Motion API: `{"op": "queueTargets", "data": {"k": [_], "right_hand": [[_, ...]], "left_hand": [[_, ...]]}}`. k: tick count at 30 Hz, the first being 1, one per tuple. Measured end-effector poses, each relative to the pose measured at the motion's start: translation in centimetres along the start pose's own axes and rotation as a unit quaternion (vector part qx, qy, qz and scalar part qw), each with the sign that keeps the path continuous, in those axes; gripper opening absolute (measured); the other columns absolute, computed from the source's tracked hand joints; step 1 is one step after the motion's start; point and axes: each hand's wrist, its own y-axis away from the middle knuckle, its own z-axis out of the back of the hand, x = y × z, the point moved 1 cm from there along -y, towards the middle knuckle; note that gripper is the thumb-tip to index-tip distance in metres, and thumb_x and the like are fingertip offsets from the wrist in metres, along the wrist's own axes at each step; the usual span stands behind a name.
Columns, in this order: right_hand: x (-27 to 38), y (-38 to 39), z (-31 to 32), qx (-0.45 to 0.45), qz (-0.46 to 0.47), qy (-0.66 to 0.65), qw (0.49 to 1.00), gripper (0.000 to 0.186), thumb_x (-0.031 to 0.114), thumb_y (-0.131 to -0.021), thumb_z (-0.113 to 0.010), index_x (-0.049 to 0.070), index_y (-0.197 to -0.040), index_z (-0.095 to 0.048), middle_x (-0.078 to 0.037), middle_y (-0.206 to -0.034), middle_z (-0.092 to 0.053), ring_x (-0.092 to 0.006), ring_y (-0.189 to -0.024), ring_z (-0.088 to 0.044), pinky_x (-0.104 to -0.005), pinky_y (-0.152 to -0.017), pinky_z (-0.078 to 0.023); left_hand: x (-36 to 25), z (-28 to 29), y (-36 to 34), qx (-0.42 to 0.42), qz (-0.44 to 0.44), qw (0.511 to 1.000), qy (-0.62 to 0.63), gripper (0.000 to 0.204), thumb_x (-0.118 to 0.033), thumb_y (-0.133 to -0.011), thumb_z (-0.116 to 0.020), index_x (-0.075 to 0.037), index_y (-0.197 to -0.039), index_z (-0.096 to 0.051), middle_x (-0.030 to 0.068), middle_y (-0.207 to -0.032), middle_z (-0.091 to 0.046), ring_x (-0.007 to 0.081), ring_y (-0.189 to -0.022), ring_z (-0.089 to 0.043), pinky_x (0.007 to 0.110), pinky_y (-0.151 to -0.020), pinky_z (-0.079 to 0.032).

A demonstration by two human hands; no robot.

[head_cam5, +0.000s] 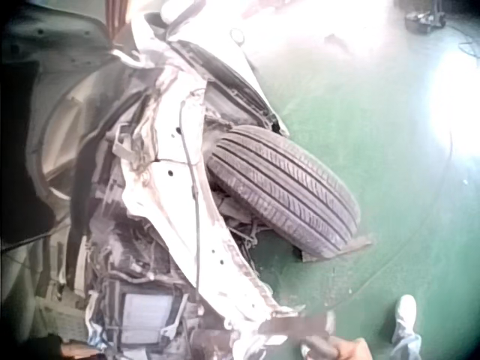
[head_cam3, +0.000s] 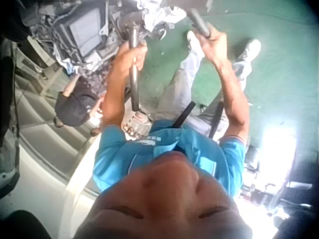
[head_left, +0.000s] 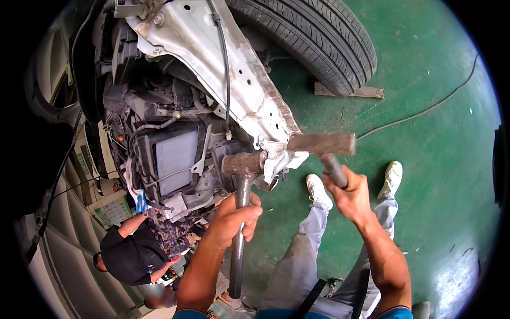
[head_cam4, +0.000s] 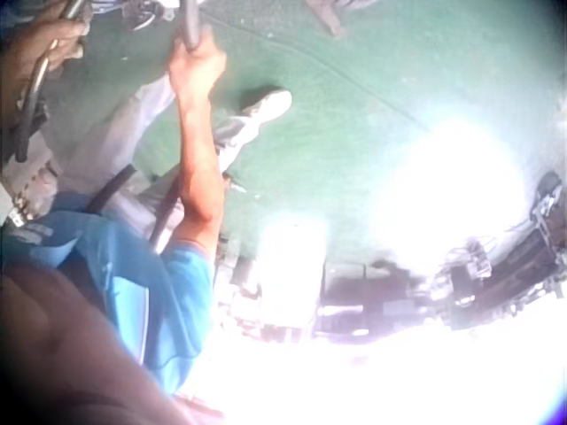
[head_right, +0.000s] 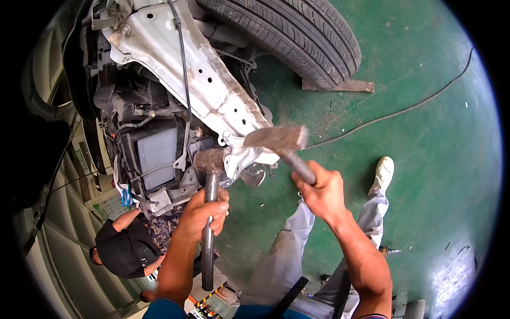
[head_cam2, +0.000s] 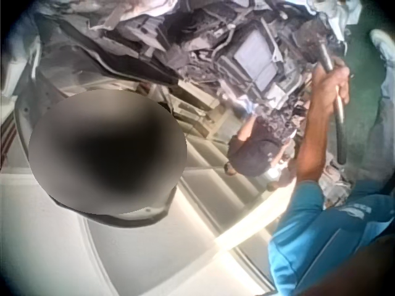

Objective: The person uses a hammer and a metal punch to repeatedly strike and pry at a damaged section of a car's front frame. They adjust the punch's position and strike it multiple times to separate or reshape the metal components.

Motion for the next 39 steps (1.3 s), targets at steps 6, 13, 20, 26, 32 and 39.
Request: {"op": "queueTargets", "data": {"k": [6, 13, 20, 26, 32, 39], "right_hand": [[-1.1, -0.3, -1.6, 0.037, 0.052, 0.082, 0.995, 0.024, 0.008, -0.078, -0.067, 0.012, -0.101, -0.068, -0.015, -0.071, -0.066, -0.0321, -0.067, -0.068, -0.0392, -0.063, -0.053], [5.8, 0.1, 9.2, -0.259, 0.114, -0.192, 0.940, 0.020, 0.007, -0.089, -0.061, 0.000, -0.108, -0.064, 0.000, -0.070, -0.059, -0.0044, -0.050, -0.043, -0.0209, -0.050, -0.036], [-2.9, 1.5, -2.8, 0.005, -0.012, 0.139, 0.990, 0.018, 0.019, -0.082, -0.065, 0.012, -0.098, -0.067, -0.022, -0.080, -0.066, -0.0429, -0.073, -0.064, -0.0466, -0.067, -0.054], [1.4, 0.1, 0.6, -0.062, -0.033, -0.109, 0.991, 0.014, 0.011, -0.086, -0.069, 0.001, -0.083, -0.060, -0.007, -0.060, -0.056, -0.0114, -0.056, -0.051, -0.0316, -0.052, -0.044], [-0.7, 0.1, -1.8, 0.015, 0.035, 0.093, 0.995, 0.019, 0.009, -0.078, -0.067, 0.012, -0.097, -0.067, -0.014, -0.071, -0.066, -0.0343, -0.068, -0.067, -0.0436, -0.063, -0.053], [4.3, -0.5, 5.8, -0.138, 0.068, -0.059, 0.986, 0.010, 0.012, -0.085, -0.068, 0.003, -0.090, -0.068, -0.001, -0.066, -0.057, -0.0083, -0.058, -0.050, -0.0263, -0.053, -0.041]], "left_hand": [[0.0, -0.3, -0.9, 0.004, -0.008, 1.000, -0.025, 0.016, -0.004, -0.086, -0.060, 0.001, -0.098, -0.051, 0.0009, -0.061, -0.045, 0.0096, -0.041, -0.045, 0.027, -0.038, -0.045], [-0.1, -0.4, -0.4, -0.005, 0.008, 1.000, -0.002, 0.016, -0.003, -0.085, -0.059, 0.002, -0.098, -0.051, 0.0020, -0.062, -0.046, 0.0101, -0.040, -0.045, 0.026, -0.037, -0.044], [0.4, 0.7, -0.4, 0.006, -0.031, 0.999, -0.016, 0.019, -0.006, -0.086, -0.062, 0.000, -0.099, -0.051, 0.0023, -0.063, -0.048, 0.0112, -0.042, -0.047, 0.028, -0.038, -0.041], [1.3, 0.2, -0.2, -0.003, -0.028, 0.999, 0.030, 0.018, -0.006, -0.086, -0.063, -0.001, -0.099, -0.051, 0.0016, -0.063, -0.047, 0.0108, -0.043, -0.047, 0.028, -0.037, -0.041], [0.4, -0.9, -0.5, -0.024, -0.029, 0.999, -0.011, 0.013, -0.004, -0.087, -0.057, 0.001, -0.098, -0.051, -0.0002, -0.061, -0.045, 0.0099, -0.040, -0.047, 0.028, -0.061, -0.057], [0.7, -0.9, -0.3, -0.017, -0.008, 1.000, 0.010, 0.014, -0.004, -0.087, -0.058, 0.001, -0.099, -0.052, 0.0009, -0.062, -0.046, 0.0094, -0.041, -0.047, 0.025, -0.048, -0.053]]}}
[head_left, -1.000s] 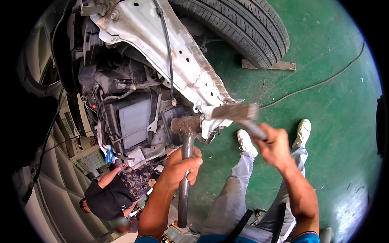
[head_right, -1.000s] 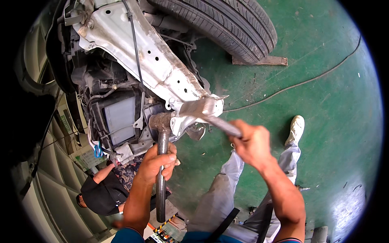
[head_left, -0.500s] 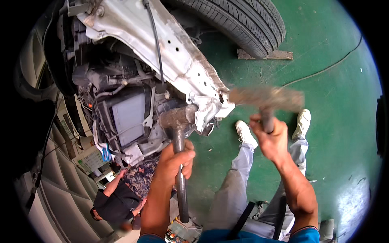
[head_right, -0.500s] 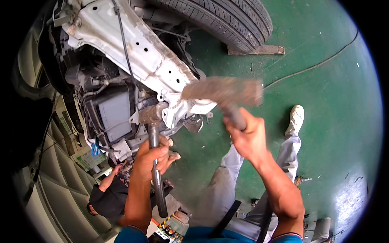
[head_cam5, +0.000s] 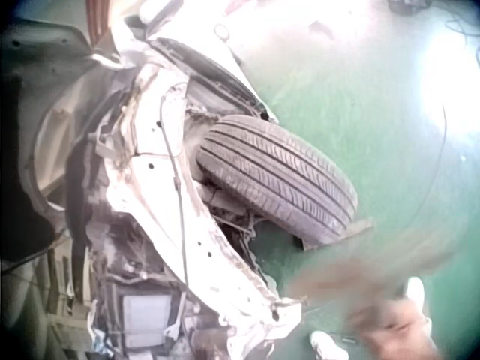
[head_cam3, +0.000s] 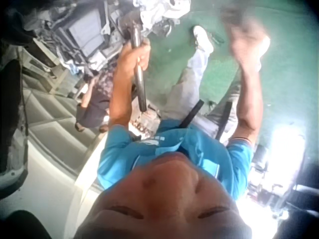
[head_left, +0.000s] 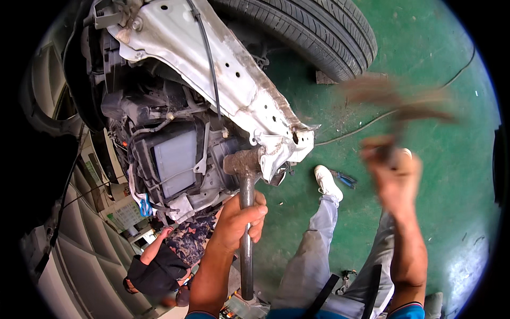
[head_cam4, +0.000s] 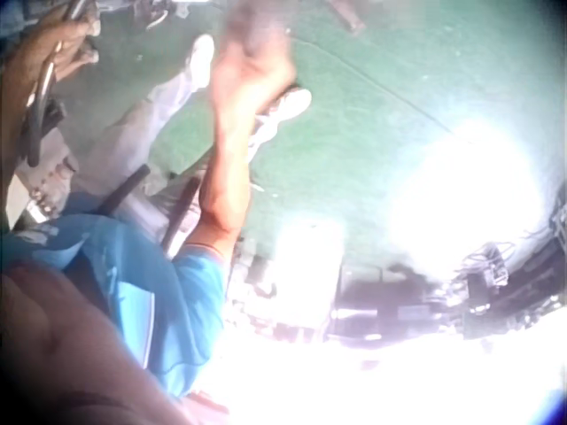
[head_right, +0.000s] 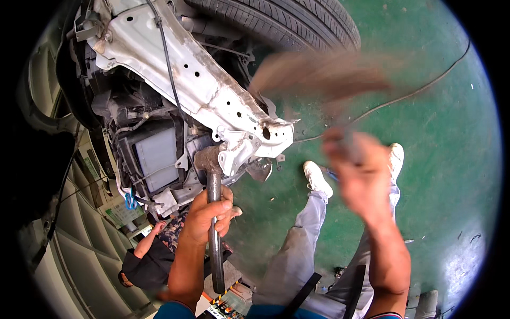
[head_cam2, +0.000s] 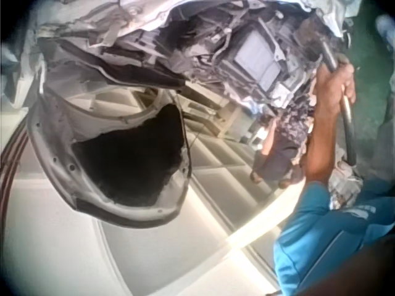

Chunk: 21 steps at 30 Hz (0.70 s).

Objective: The person uses a hammer and a metal punch to repeatedly strike and pry at a damaged section of a car's front frame. They adjust the punch's position and strike it multiple times to separate or reshape the metal components.

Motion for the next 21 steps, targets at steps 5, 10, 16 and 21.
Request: {"op": "queueTargets", "data": {"k": [5, 10, 16, 21], "right_hand": [[2.2, -1.6, 5.9, -0.050, 0.128, -0.247, 0.959, 0.026, 0.012, -0.096, -0.054, -0.002, -0.117, -0.058, 0.000, -0.073, -0.058, -0.0086, -0.056, -0.049, -0.0224, -0.053, -0.037], [-4.8, 2.9, -5.6, 0.139, -0.031, 0.123, 0.982, 0.010, 0.011, -0.081, -0.067, 0.006, -0.089, -0.064, -0.015, -0.066, -0.062, -0.0255, -0.054, -0.060, -0.0360, -0.054, -0.050], [-3.3, 2.5, -5.2, 0.112, -0.101, 0.023, 0.988, 0.004, 0.009, -0.084, -0.066, 0.006, -0.084, -0.063, -0.014, -0.065, -0.062, -0.0302, -0.055, -0.061, -0.0370, -0.056, -0.049], [-5.1, 3.0, -5.9, 0.159, -0.035, 0.138, 0.977, 0.013, 0.007, -0.079, -0.065, 0.010, -0.091, -0.065, -0.014, -0.070, -0.065, -0.0323, -0.063, -0.066, -0.0412, -0.061, -0.052]], "left_hand": [[-0.6, -0.4, -0.1, 0.013, 0.013, 1.000, 0.002, 0.014, -0.004, -0.087, -0.058, 0.001, -0.100, -0.053, 0.0010, -0.062, -0.046, 0.0092, -0.040, -0.045, 0.026, -0.053, -0.055], [-0.6, 0.8, -0.1, 0.019, -0.030, 0.999, -0.009, 0.018, -0.004, -0.086, -0.059, 0.001, -0.103, -0.053, -0.0008, -0.062, -0.046, 0.0098, -0.040, -0.046, 0.032, -0.077, -0.057], [-0.4, -0.1, -0.1, 0.021, 0.010, 1.000, 0.012, 0.014, -0.007, -0.088, -0.058, -0.001, -0.100, -0.053, -0.0008, -0.063, -0.046, 0.0092, -0.042, -0.047, 0.026, -0.049, -0.052], [-0.3, -0.3, -0.4, 0.013, 0.005, 1.000, 0.013, 0.014, -0.008, -0.088, -0.058, -0.001, -0.099, -0.052, 0.0005, -0.065, -0.047, 0.0084, -0.042, -0.046, 0.025, -0.037, -0.043]]}}
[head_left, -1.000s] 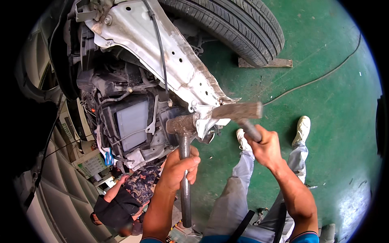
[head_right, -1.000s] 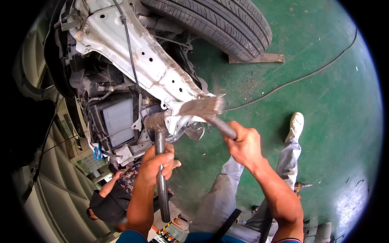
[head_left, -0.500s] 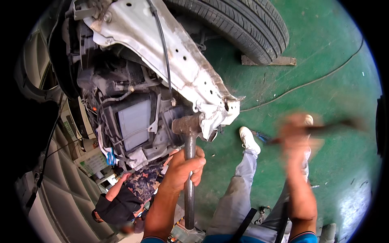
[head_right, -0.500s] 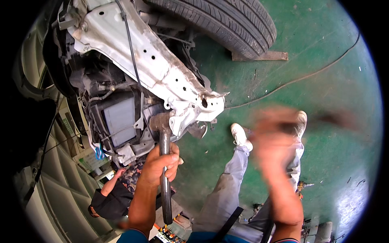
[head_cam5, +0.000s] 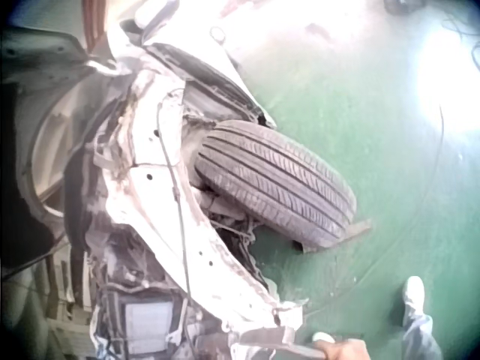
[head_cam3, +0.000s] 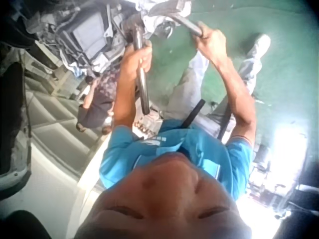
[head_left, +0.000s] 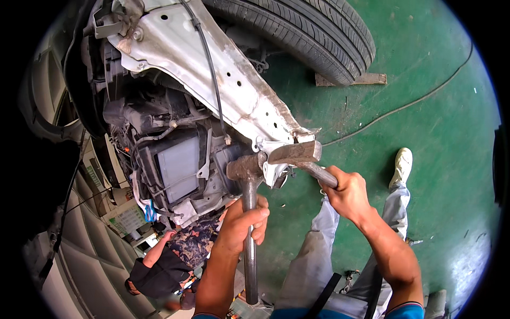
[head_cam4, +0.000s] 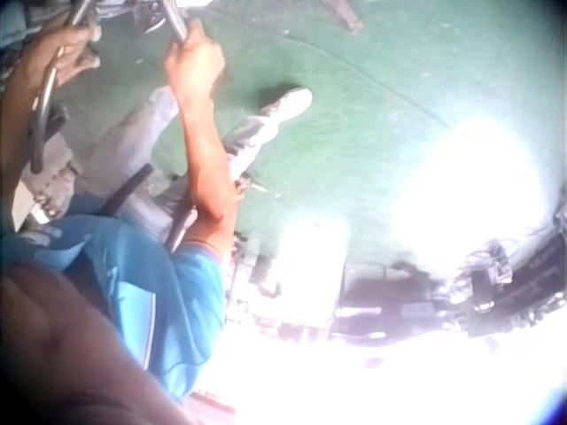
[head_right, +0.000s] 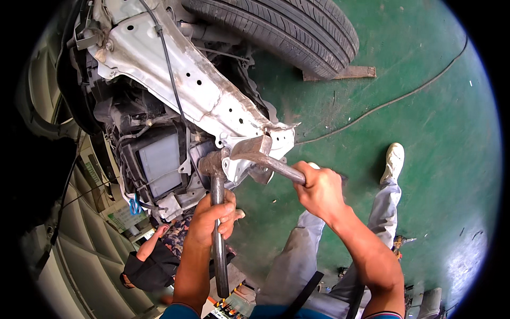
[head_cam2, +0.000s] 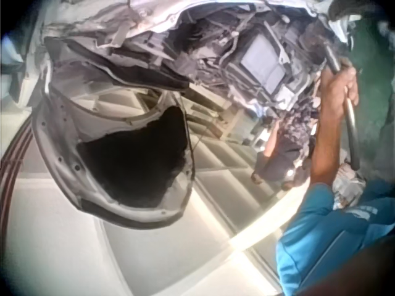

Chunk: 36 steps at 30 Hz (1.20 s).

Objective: The person uses a hammer and a metal punch to repeatedly strike and pry at a damaged section of a car's front frame. They adjust the punch's position and strike it multiple times to separate or reshape the metal components.

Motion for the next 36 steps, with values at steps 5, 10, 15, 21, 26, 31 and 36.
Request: {"op": "queueTargets", "data": {"k": [5, 10, 15, 21, 26, 31, 36], "right_hand": [[1.2, -0.7, 3.6, -0.008, 0.052, 0.054, 0.997, 0.019, 0.008, -0.078, -0.066, 0.010, -0.097, -0.066, -0.012, -0.070, -0.065, -0.0303, -0.060, -0.065, -0.0417, -0.059, -0.051], [7.4, -0.6, 11.4, -0.305, 0.080, -0.300, 0.901, 0.012, 0.011, -0.092, -0.060, 0.002, -0.098, -0.063, 0.000, -0.062, -0.052, -0.0063, -0.048, -0.042, -0.0220, -0.049, -0.034], [-0.1, 0.2, 1.6, -0.145, 0.046, 0.078, 0.985, 0.019, 0.017, -0.086, -0.063, 0.006, -0.102, -0.065, -0.013, -0.074, -0.063, -0.0315, -0.067, -0.061, -0.0368, -0.063, -0.051], [1.9, -1.3, 2.7, -0.057, 0.025, -0.055, 0.997, 0.017, 0.016, -0.086, -0.067, 0.004, -0.098, -0.063, -0.010, -0.066, -0.063, -0.0214, -0.057, -0.061, -0.0340, -0.054, -0.049], [1.6, 0.1, 2.8, -0.067, -0.054, -0.093, 0.992, 0.010, 0.010, -0.081, -0.069, 0.005, -0.082, -0.060, -0.015, -0.061, -0.059, -0.0298, -0.057, -0.062, -0.0381, -0.056, -0.048], [0.3, 0.5, 0.3, 0.005, 0.038, 0.054, 0.998, 0.015, 0.010, -0.076, -0.067, 0.011, -0.091, -0.065, -0.016, -0.071, -0.065, -0.0350, -0.066, -0.066, -0.0443, -0.060, -0.052], [3.8, 0.3, 6.9, -0.135, 0.057, -0.100, 0.984, 0.012, 0.002, -0.080, -0.068, 0.003, -0.092, -0.066, -0.006, -0.066, -0.062, -0.0152, -0.055, -0.058, -0.0301, -0.053, -0.048]], "left_hand": [[-0.1, -0.1, 0.4, -0.003, 0.013, 1.000, 0.008, 0.013, -0.008, -0.088, -0.058, -0.001, -0.098, -0.052, 0.0008, -0.065, -0.048, 0.0085, -0.041, -0.045, 0.026, -0.036, -0.042], [0.1, 0.4, 0.0, 0.013, 0.009, 1.000, 0.001, 0.014, -0.008, -0.088, -0.058, -0.001, -0.098, -0.052, 0.0009, -0.063, -0.047, 0.0085, -0.040, -0.044, 0.026, -0.035, -0.042], [-0.3, 0.6, -0.1, 0.024, 0.019, 0.999, 0.019, 0.015, -0.003, -0.086, -0.060, 0.000, -0.099, -0.052, 0.0016, -0.066, -0.048, 0.0105, -0.043, -0.048, 0.028, -0.037, -0.043], [-0.5, 1.2, 0.6, -0.003, -0.018, 1.000, -0.010, 0.017, -0.005, -0.086, -0.062, 0.000, -0.099, -0.053, 0.0023, -0.066, -0.048, 0.0106, -0.044, -0.048, 0.028, -0.038, -0.044], [-0.2, 0.3, 0.5, 0.007, 0.016, 1.000, 0.005, 0.015, -0.005, -0.087, -0.061, -0.002, -0.099, -0.052, 0.0010, -0.066, -0.048, 0.0100, -0.045, -0.048, 0.027, -0.039, -0.044], [-0.2, 0.2, 0.2, 0.012, 0.014, 1.000, 0.003, 0.015, -0.006, -0.088, -0.060, -0.001, -0.100, -0.053, 0.0010, -0.066, -0.048, 0.0094, -0.043, -0.047, 0.026, -0.038, -0.043], [0.1, 0.7, 0.0, 0.034, 0.011, 0.999, 0.023, 0.016, -0.006, -0.088, -0.060, -0.001, -0.102, -0.052, 0.0006, -0.067, -0.048, 0.0096, -0.044, -0.047, 0.027, -0.038, -0.043]]}}
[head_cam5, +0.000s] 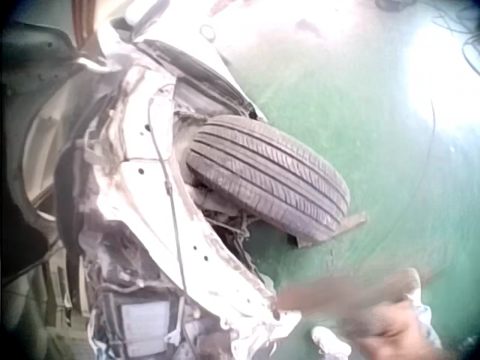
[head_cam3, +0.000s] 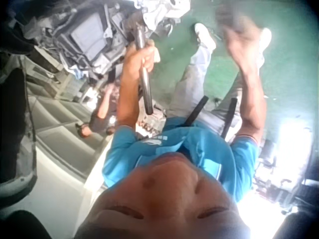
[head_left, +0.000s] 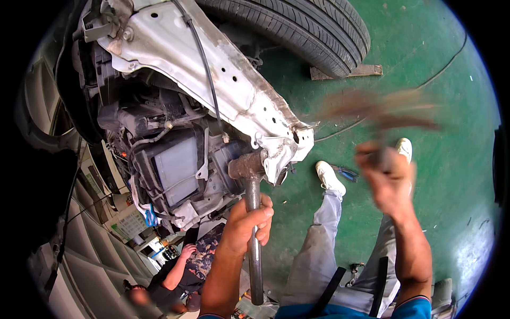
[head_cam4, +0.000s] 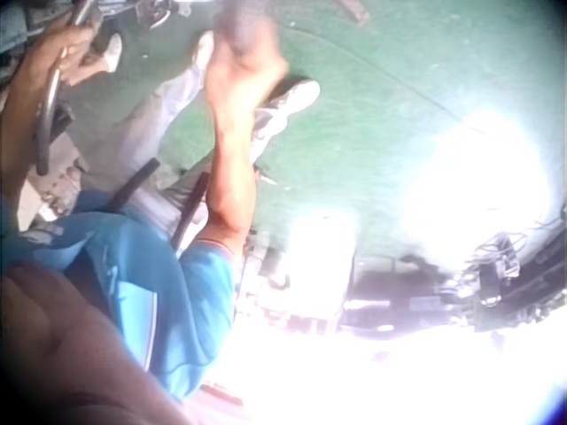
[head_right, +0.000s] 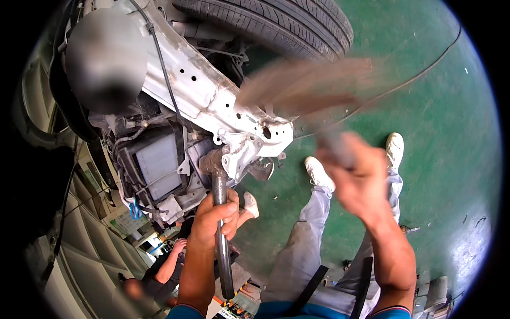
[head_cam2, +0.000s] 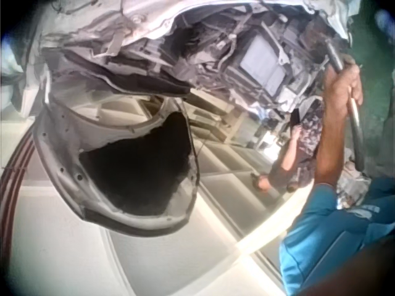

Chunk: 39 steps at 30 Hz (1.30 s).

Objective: The person uses a hammer and a metal punch to repeatedly strike and pry at a damaged section of a car's front frame. They adjust the punch's position and strike it multiple times to separate or reshape the metal components.

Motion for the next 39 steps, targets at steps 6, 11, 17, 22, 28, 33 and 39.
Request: {"op": "queueTargets", "data": {"k": [6, 11, 17, 22, 28, 33, 39], "right_hand": [[-3.6, 2.4, -3.4, -0.079, 0.058, 0.015, 0.995, 0.013, 0.008, -0.090, -0.061, -0.001, -0.098, -0.059, -0.005, -0.063, -0.053, -0.0113, -0.054, -0.049, -0.0285, -0.051, -0.040], [-4.4, 2.0, -4.2, 0.073, -0.134, 0.031, 0.988, 0.011, 0.011, -0.086, -0.068, 0.002, -0.084, -0.063, -0.015, -0.069, -0.062, -0.0166, -0.056, -0.055, -0.0323, -0.056, -0.047], [-2.7, 3.8, -4.3, -0.015, -0.065, -0.036, 0.997, 0.011, 0.002, -0.081, -0.063, 0.004, -0.091, -0.067, -0.010, -0.068, -0.065, -0.0149, -0.064, -0.064, -0.0289, -0.060, -0.050], [-2.7, 4.4, -5.8, 0.137, -0.070, 0.014, 0.988, 0.021, 0.003, -0.075, -0.070, 0.004, -0.096, -0.067, -0.015, -0.069, -0.064, -0.0210, -0.060, -0.064, -0.0333, -0.057, -0.049], [-0.9, 7.2, -1.8, -0.017, -0.075, -0.018, 0.997, 0.054, 0.021, -0.081, -0.078, 0.000, -0.125, -0.055, -0.006, -0.076, -0.062, -0.0139, -0.061, -0.054, -0.0288, -0.056, -0.044], [0.6, 8.9, -4.8, 0.018, -0.267, -0.240, 0.933, 0.026, 0.028, -0.097, -0.060, 0.004, -0.098, -0.050, 0.001, -0.063, -0.048, -0.0070, -0.045, -0.043, -0.0229, -0.040, -0.034], [2.4, 12.2, -9.5, 0.054, -0.251, -0.261, 0.931, 0.026, 0.029, -0.099, -0.058, 0.004, -0.096, -0.049, 0.000, -0.062, -0.049, -0.0073, -0.043, -0.043, -0.0234, -0.039, -0.035]], "left_hand": [[-0.4, -0.5, -0.1, 0.007, 0.010, 1.000, -0.002, 0.017, -0.005, -0.088, -0.061, -0.001, -0.103, -0.053, 0.0013, -0.066, -0.048, 0.0097, -0.044, -0.047, 0.027, -0.038, -0.043], [-0.4, 0.4, 0.7, -0.014, -0.007, 1.000, 0.007, 0.016, -0.006, -0.088, -0.060, 0.000, -0.100, -0.053, 0.0018, -0.064, -0.047, 0.0100, -0.044, -0.047, 0.027, -0.038, -0.043], [0.6, -0.5, -0.1, -0.006, -0.014, 1.000, 0.018, 0.013, -0.006, -0.090, -0.055, 0.001, -0.101, -0.053, 0.0013, -0.065, -0.047, 0.0096, -0.043, -0.045, 0.026, -0.035, -0.040], [0.4, -0.2, 0.8, 0.002, -0.027, 1.000, 0.015, 0.016, -0.005, -0.091, -0.056, 0.001, -0.105, -0.053, 0.0024, -0.066, -0.047, 0.0106, -0.044, -0.046, 0.027, -0.037, -0.042], [1.8, 1.0, 1.3, 0.020, -0.028, 0.998, 0.050, 0.014, -0.007, -0.090, -0.060, -0.004, -0.101, -0.052, 0.0013, -0.067, -0.048, 0.0111, -0.048, -0.049, 0.027, -0.042, -0.044], [2.2, 1.7, 0.6, 0.042, -0.046, 0.997, 0.041, 0.014, -0.007, -0.090, -0.059, -0.003, -0.102, -0.052, 0.0013, -0.067, -0.047, 0.0103, -0.047, -0.049, 0.027, -0.041, -0.044], [2.4, 2.3, -0.5, 0.057, -0.079, 0.995, 0.008, 0.014, -0.008, -0.089, -0.061, -0.004, -0.098, -0.051, 0.0016, -0.068, -0.049, 0.0103, -0.047, -0.049, 0.027, -0.042, -0.044]]}}
